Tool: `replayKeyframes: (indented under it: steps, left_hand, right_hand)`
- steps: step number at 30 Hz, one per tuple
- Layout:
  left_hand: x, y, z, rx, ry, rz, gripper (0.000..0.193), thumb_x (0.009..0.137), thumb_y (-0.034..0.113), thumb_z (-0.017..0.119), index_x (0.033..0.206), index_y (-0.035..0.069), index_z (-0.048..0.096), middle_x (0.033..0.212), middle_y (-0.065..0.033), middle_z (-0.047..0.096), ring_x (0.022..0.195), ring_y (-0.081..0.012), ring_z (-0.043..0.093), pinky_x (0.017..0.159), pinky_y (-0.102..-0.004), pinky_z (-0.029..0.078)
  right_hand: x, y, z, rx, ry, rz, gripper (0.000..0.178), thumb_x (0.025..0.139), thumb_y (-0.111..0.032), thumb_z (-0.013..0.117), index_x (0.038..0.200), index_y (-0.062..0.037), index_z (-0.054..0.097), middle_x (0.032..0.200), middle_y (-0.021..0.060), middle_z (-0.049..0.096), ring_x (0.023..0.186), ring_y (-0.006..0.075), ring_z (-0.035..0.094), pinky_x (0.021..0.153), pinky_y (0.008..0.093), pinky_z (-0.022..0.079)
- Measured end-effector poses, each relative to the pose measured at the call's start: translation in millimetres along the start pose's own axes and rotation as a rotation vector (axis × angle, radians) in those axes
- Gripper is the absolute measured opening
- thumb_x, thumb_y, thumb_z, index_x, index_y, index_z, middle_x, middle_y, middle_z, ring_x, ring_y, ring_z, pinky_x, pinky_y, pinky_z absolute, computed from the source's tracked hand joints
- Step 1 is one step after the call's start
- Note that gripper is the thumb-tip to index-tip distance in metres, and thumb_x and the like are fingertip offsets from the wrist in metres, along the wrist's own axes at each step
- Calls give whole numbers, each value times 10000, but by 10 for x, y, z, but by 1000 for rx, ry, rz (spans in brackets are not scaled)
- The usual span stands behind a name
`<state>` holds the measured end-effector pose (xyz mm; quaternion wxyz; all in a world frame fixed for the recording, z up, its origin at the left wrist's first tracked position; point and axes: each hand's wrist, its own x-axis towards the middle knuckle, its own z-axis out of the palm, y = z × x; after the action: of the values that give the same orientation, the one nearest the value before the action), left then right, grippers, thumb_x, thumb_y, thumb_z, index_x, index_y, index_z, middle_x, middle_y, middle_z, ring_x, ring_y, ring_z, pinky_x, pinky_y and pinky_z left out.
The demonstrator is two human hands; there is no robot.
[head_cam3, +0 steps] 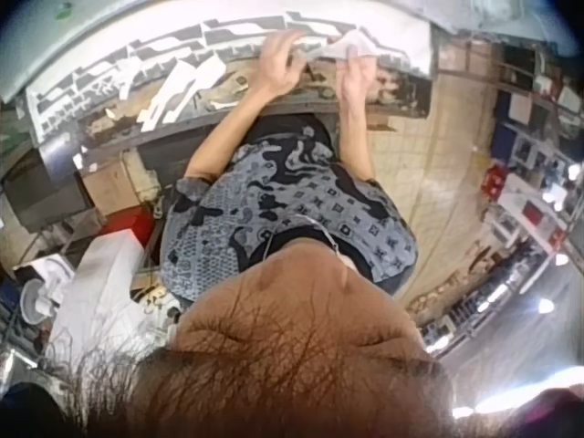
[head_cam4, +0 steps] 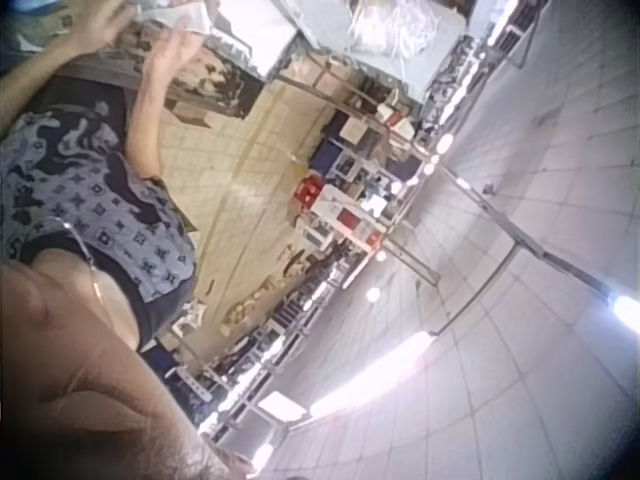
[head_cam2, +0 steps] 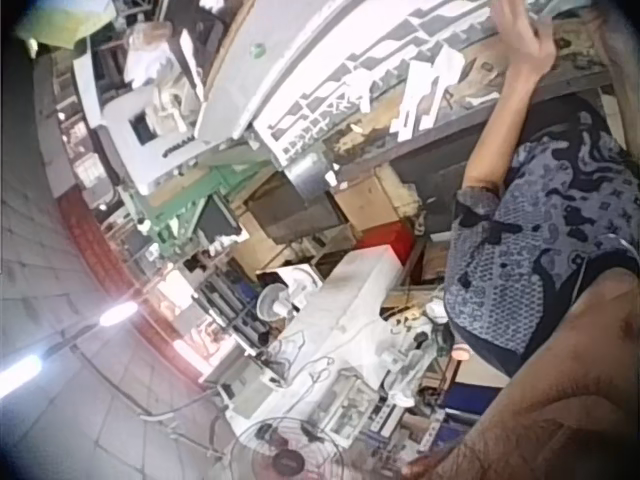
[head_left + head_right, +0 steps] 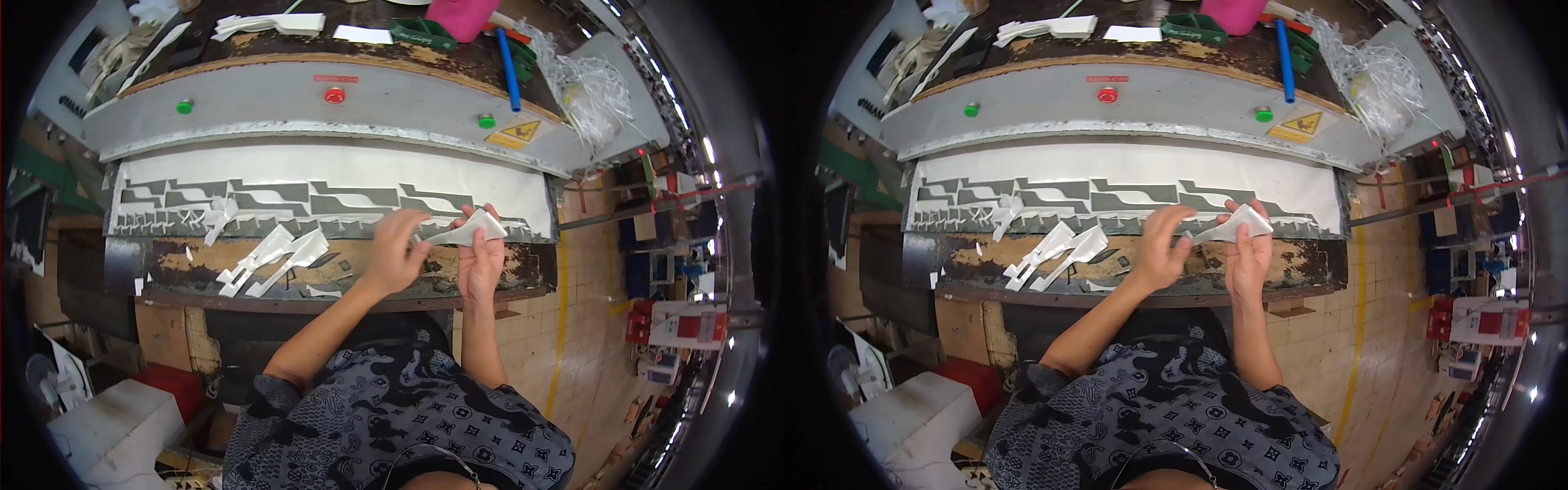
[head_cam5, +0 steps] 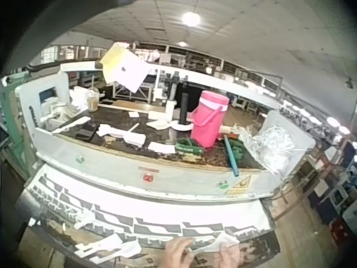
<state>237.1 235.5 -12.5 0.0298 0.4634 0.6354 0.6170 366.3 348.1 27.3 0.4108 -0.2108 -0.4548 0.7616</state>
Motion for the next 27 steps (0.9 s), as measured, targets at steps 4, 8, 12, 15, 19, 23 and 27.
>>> replayKeyframes:
  steps: [4,8,12,15,19,23,27]
  left_hand:
    - [-29,-15,82,6,-116,-56,329,1083,300,535,1213,24,657,1144,-176,672,1067,-404,600,993,-505,404]
    - [-170,-69,25,-48,-160,-185,328,1098,303,519,1171,11,650,1017,-199,658,983,-406,599,914,-500,432]
    - [-320,-116,12,-79,-229,-222,335,1109,299,504,1183,-1,631,956,-218,639,929,-419,603,852,-496,453]
    - [-423,-72,16,-200,-173,-302,285,1103,261,520,1207,8,601,966,-219,638,907,-434,611,828,-505,474]
    - [-474,-67,-80,-174,-142,-337,237,1084,207,566,1223,16,579,1045,-220,660,953,-440,652,820,-497,510]
    - [-436,-4,-177,-76,-163,-233,278,1010,143,679,1236,21,572,1035,-210,691,924,-427,685,794,-461,540]
    - [-472,-28,-141,-28,-97,-144,402,946,112,754,1291,23,568,1055,-190,715,961,-409,711,803,-439,561]
  right_hand:
    - [27,101,184,100,-132,136,541,1097,-102,584,1588,2,382,1459,207,588,1194,212,658,1047,348,562]
    - [39,233,261,65,-164,119,560,1076,-66,612,1590,-28,394,1404,179,615,1194,218,661,1046,365,563]
    - [15,336,306,105,-94,16,586,1064,-67,635,1593,-52,383,1401,154,619,1195,234,664,1076,405,549]
    - [-8,344,300,71,-57,16,564,1060,-78,653,1569,-24,417,1423,177,615,1225,270,670,1091,418,544]
    - [-29,369,208,-100,31,38,521,1055,-64,657,1530,27,465,1426,199,613,1252,324,663,1088,429,553]
    - [-3,398,158,52,83,56,477,1040,-61,681,1477,52,526,1404,220,642,1255,332,670,1061,436,578]
    - [-22,418,26,-536,53,-156,406,1041,-83,688,1407,57,584,1301,253,707,1195,346,709,1047,465,595]
